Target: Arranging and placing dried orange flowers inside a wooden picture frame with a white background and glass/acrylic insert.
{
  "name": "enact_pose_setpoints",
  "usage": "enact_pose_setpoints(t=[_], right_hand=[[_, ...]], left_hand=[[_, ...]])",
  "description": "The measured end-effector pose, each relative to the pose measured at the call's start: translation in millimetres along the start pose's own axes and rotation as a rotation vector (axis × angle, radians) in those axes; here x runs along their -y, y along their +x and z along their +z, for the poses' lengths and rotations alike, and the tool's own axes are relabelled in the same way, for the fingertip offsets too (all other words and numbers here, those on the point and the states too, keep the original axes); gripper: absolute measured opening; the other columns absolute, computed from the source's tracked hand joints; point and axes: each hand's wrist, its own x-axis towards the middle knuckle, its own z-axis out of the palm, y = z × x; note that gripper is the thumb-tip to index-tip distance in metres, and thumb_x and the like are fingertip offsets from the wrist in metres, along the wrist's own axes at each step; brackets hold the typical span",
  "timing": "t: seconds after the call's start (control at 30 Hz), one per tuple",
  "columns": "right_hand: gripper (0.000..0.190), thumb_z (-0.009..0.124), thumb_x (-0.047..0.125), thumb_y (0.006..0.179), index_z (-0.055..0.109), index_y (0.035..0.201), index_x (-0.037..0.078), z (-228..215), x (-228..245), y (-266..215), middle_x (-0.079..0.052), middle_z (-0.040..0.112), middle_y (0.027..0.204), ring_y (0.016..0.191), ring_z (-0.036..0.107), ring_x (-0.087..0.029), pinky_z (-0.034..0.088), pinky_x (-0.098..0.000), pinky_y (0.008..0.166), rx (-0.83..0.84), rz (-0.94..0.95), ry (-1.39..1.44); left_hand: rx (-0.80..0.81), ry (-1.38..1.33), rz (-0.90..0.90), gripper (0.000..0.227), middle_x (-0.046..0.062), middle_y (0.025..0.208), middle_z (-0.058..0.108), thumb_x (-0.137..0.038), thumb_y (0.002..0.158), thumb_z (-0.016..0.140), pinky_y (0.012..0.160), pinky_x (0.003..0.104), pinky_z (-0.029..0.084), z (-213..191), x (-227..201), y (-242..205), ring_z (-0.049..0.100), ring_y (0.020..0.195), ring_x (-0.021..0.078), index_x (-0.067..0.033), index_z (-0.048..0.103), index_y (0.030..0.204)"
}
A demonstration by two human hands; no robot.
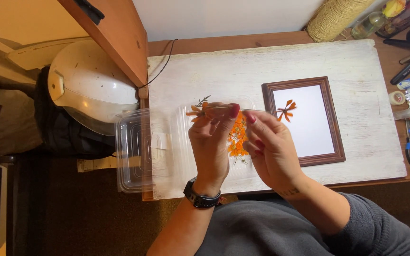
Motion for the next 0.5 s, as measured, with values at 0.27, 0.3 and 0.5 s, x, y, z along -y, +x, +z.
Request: enact_pose_setpoints(t=[0.27,0.3,0.5], right_hand=[[0.026,0.071,0.014,0.091,0.074,0.113,0.0,-24,-2,-14,0.0,0.067,0.081,0.057,0.045,-0.006,0.035,-0.0213,0.048,-0.106,0.276,-0.354],[0.023,0.072,0.013,0.092,0.076,0.11,-0.001,-30,-3,-17,-0.002,0.065,0.078,0.058,0.049,-0.007,0.037,-0.0213,0.047,-0.075,0.302,-0.448],[0.012,0.075,0.008,0.09,0.078,0.101,0.003,-8,54,-16,-0.002,0.07,0.089,0.066,0.064,-0.006,0.051,-0.0201,0.053,0.232,-0.343,-1.204]], left_hand=[[-0.051,0.024,-0.091,0.011,0.0,0.098,0.072,-0.013,0.095,0.078,0.086,0.026,0.049,-15,14,9,0.062,0.093,0.0086,-0.0036,0.077,0.101],[-0.09,-0.01,-0.176,0.013,0.0,0.093,0.074,-0.015,0.092,0.079,0.08,0.025,0.049,-16,19,9,0.063,0.087,0.008,-0.0043,0.077,0.099],[-0.118,0.126,-0.327,0.02,-0.003,0.082,0.069,-0.022,0.09,0.08,0.063,0.022,0.039,-25,36,4,0.049,0.069,0.0041,-0.0064,0.08,0.102]])
